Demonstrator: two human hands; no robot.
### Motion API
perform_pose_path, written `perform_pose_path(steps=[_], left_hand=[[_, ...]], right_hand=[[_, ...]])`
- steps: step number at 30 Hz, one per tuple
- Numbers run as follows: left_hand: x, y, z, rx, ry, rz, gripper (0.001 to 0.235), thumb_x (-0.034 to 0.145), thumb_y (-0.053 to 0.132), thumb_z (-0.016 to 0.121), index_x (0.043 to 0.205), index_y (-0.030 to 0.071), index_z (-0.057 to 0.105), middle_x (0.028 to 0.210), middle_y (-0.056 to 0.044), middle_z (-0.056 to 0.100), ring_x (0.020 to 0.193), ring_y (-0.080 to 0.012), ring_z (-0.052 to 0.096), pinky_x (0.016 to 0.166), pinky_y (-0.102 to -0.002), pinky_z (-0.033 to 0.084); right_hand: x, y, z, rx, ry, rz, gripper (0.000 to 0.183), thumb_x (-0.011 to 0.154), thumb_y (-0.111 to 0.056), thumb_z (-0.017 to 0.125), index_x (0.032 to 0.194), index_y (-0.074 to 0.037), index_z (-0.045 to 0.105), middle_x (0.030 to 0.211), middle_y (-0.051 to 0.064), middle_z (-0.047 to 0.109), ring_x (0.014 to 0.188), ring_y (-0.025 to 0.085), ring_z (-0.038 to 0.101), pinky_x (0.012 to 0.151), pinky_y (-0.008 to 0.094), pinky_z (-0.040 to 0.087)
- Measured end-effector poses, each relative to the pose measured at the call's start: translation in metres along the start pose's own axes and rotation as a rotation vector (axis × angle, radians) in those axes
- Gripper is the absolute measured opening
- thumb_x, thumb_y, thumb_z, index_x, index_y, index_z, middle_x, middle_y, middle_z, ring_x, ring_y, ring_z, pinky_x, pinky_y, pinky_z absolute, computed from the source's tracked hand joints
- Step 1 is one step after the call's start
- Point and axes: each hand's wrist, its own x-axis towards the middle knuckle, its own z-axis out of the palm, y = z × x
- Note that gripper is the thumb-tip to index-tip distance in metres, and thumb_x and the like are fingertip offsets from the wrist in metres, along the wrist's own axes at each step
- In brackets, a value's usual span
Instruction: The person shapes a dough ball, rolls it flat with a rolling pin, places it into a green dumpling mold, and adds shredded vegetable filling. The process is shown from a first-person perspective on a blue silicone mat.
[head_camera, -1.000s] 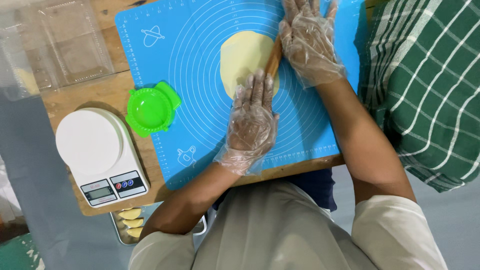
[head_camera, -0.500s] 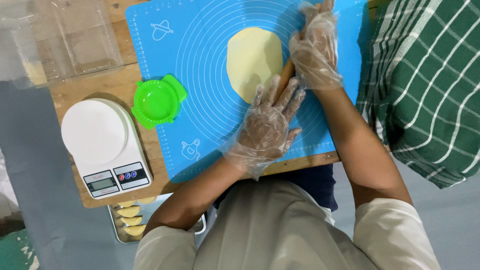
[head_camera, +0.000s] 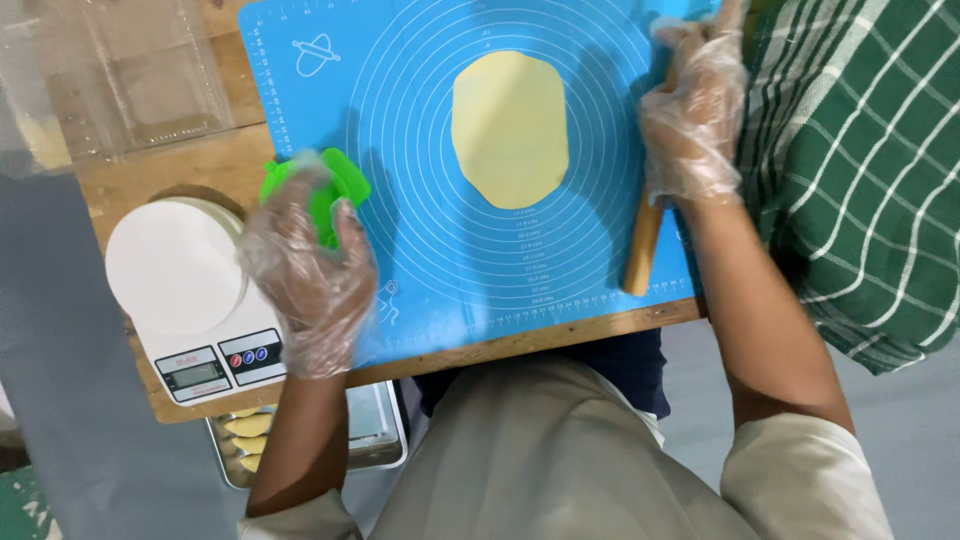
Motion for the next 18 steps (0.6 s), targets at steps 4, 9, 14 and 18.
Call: perform_pose_path(steps=[4, 9, 14, 18], left_hand=[[0.008, -0.004, -0.015, 0.242, -0.116, -0.098, 0.087, 0.090, 0.050, 0.085, 0.150, 0.001, 0.046, 0.145, -0.031, 0.046, 0.132, -0.0478, 0.049, 0.105, -0.062, 0.043], [0.014, -0.006, -0.012, 0.246, -0.208, -0.161, 0.103, 0.081, 0.051, 0.087, 0.157, 0.002, 0.037, 0.149, -0.034, 0.042, 0.135, -0.0516, 0.043, 0.108, -0.063, 0.036], [0.017, -0.012, -0.010, 0.185, -0.267, -0.224, 0.105, 0.079, 0.044, 0.086, 0.158, 0.000, 0.034, 0.147, -0.034, 0.043, 0.132, -0.0503, 0.045, 0.110, -0.061, 0.037], [0.021, -0.013, -0.009, 0.217, -0.314, -0.224, 0.097, 0.079, 0.038, 0.084, 0.155, 0.000, 0.037, 0.143, -0.031, 0.045, 0.130, -0.0488, 0.046, 0.108, -0.061, 0.038]], right_hand=[[0.004, 0.019, -0.008, -0.108, -0.086, -0.035, 0.050, 0.082, 0.010, 0.061, 0.128, -0.004, 0.070, 0.145, 0.032, 0.054, 0.117, 0.040, 0.062, 0.099, 0.046, 0.054], [0.007, -0.007, 0.005, -0.277, -0.033, -0.220, 0.048, 0.096, 0.001, 0.061, 0.144, 0.005, 0.056, 0.141, 0.025, 0.058, 0.128, 0.036, 0.062, 0.108, 0.046, 0.049], [0.035, -0.074, 0.020, -0.065, -0.367, -0.237, 0.041, 0.096, -0.014, 0.074, 0.134, -0.002, 0.064, 0.121, 0.024, 0.066, 0.113, 0.039, 0.063, 0.098, 0.049, 0.050], [0.067, -0.106, 0.034, -0.004, -0.424, -0.190, 0.029, 0.084, -0.016, 0.082, 0.109, -0.003, 0.074, 0.098, 0.020, 0.071, 0.090, 0.036, 0.067, 0.081, 0.047, 0.053]])
